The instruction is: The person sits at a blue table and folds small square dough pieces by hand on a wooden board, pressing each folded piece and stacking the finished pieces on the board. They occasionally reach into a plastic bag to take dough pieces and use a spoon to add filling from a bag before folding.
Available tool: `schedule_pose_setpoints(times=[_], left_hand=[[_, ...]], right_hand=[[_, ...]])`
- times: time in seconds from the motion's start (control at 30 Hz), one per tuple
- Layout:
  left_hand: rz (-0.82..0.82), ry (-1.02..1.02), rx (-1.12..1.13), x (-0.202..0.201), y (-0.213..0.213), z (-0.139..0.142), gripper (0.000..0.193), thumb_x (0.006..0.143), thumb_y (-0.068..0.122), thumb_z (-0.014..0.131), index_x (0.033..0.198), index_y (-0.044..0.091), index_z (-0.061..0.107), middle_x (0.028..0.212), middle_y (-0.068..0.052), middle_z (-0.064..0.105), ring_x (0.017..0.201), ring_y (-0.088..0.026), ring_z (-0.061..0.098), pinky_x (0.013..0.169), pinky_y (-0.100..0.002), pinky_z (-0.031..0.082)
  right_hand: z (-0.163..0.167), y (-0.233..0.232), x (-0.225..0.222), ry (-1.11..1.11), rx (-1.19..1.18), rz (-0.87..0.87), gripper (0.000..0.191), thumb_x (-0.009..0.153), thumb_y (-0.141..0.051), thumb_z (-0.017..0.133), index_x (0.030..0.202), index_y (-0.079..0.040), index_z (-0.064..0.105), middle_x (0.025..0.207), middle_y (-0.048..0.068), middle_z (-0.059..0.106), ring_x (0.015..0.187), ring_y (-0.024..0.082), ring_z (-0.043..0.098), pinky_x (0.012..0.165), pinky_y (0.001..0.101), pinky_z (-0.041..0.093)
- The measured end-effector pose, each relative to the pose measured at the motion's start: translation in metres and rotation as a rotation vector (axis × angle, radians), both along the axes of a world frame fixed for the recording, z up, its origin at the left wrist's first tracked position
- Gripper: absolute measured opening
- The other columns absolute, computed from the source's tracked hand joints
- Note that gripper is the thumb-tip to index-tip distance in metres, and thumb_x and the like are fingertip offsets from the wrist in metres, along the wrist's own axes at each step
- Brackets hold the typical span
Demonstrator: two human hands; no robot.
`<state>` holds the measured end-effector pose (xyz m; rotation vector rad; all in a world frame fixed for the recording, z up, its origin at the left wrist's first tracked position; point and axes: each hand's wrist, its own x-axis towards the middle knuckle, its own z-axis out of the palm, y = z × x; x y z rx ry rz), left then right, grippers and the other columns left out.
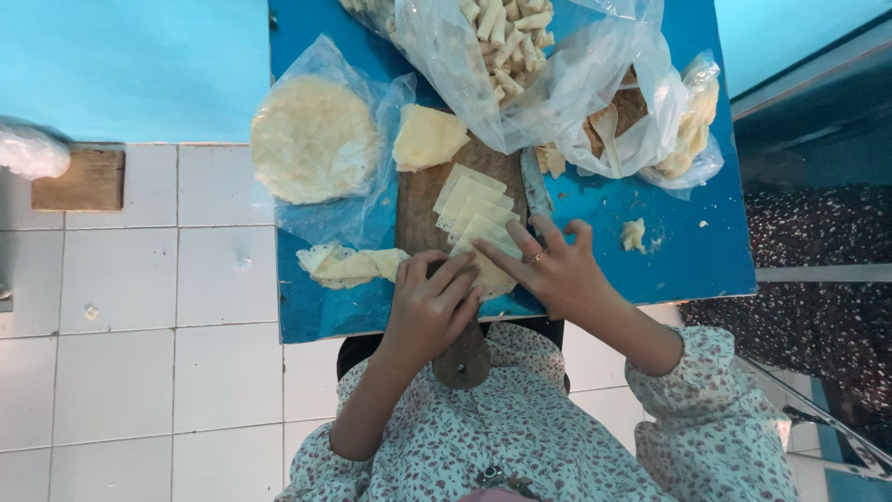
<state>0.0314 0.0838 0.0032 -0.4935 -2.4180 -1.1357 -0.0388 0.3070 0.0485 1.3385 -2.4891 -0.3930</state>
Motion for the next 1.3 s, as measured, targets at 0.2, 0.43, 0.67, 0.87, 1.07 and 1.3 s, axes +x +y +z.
schedule_pose_setpoints(times=[0.2, 0.43, 0.67, 0.87, 1.07, 1.3], left_hand=[[-0.001, -0.007, -0.006, 0.000, 0.000, 0.004, 0.024, 0.089, 0.017, 0.075, 0.108, 0.003, 0.073, 0.126, -0.006, 0.067, 0.112, -0.029, 0.058, 0.095, -0.046, 0.044], [0.007, -0.002, -0.012, 0.002, 0.001, 0.002, 0.025, 0.090, 0.018, 0.075, 0.110, 0.004, 0.073, 0.127, -0.006, 0.067, 0.112, -0.029, 0.058, 0.095, -0.046, 0.044], [0.000, -0.012, -0.009, -0.001, 0.004, -0.005, 0.023, 0.091, 0.019, 0.075, 0.108, 0.004, 0.073, 0.127, -0.006, 0.067, 0.113, -0.030, 0.058, 0.095, -0.046, 0.044], [0.007, -0.013, -0.012, -0.003, 0.006, -0.001, 0.025, 0.090, 0.020, 0.075, 0.109, 0.004, 0.072, 0.128, -0.007, 0.066, 0.114, -0.032, 0.058, 0.096, -0.047, 0.044], [0.003, -0.023, -0.019, -0.001, 0.004, 0.005, 0.027, 0.089, 0.020, 0.075, 0.111, 0.005, 0.071, 0.127, -0.007, 0.066, 0.113, -0.031, 0.058, 0.095, -0.047, 0.044], [0.016, -0.013, -0.030, -0.005, 0.010, 0.001, 0.027, 0.089, 0.020, 0.075, 0.108, 0.003, 0.068, 0.125, -0.009, 0.067, 0.112, -0.032, 0.058, 0.094, -0.048, 0.045]], right_hand=[[0.005, 0.000, -0.011, 0.042, -0.109, -0.032, 0.065, 0.081, -0.028, 0.073, 0.146, -0.032, 0.063, 0.131, 0.005, 0.052, 0.122, 0.029, 0.049, 0.086, 0.0503, 0.036], [-0.004, -0.010, -0.016, 0.079, -0.125, -0.036, 0.054, 0.096, -0.023, 0.064, 0.149, -0.035, 0.062, 0.132, 0.007, 0.054, 0.121, 0.028, 0.051, 0.084, 0.0483, 0.036], [-0.007, -0.003, -0.017, 0.179, 0.011, -0.083, 0.058, 0.093, -0.021, 0.063, 0.150, -0.034, 0.061, 0.135, 0.005, 0.054, 0.126, 0.026, 0.051, 0.087, 0.0478, 0.038], [-0.001, -0.003, -0.018, 0.067, -0.099, -0.089, 0.056, 0.095, -0.022, 0.064, 0.150, -0.029, 0.061, 0.135, 0.005, 0.054, 0.125, 0.027, 0.051, 0.087, 0.0500, 0.038], [0.003, -0.005, -0.013, 0.117, -0.025, -0.055, 0.058, 0.094, -0.027, 0.061, 0.151, -0.037, 0.058, 0.135, 0.010, 0.054, 0.122, 0.032, 0.050, 0.083, 0.0501, 0.037], [0.004, -0.001, -0.023, 0.125, -0.080, -0.096, 0.062, 0.091, -0.013, 0.064, 0.150, -0.033, 0.062, 0.134, 0.004, 0.054, 0.121, 0.028, 0.051, 0.085, 0.0478, 0.035]])
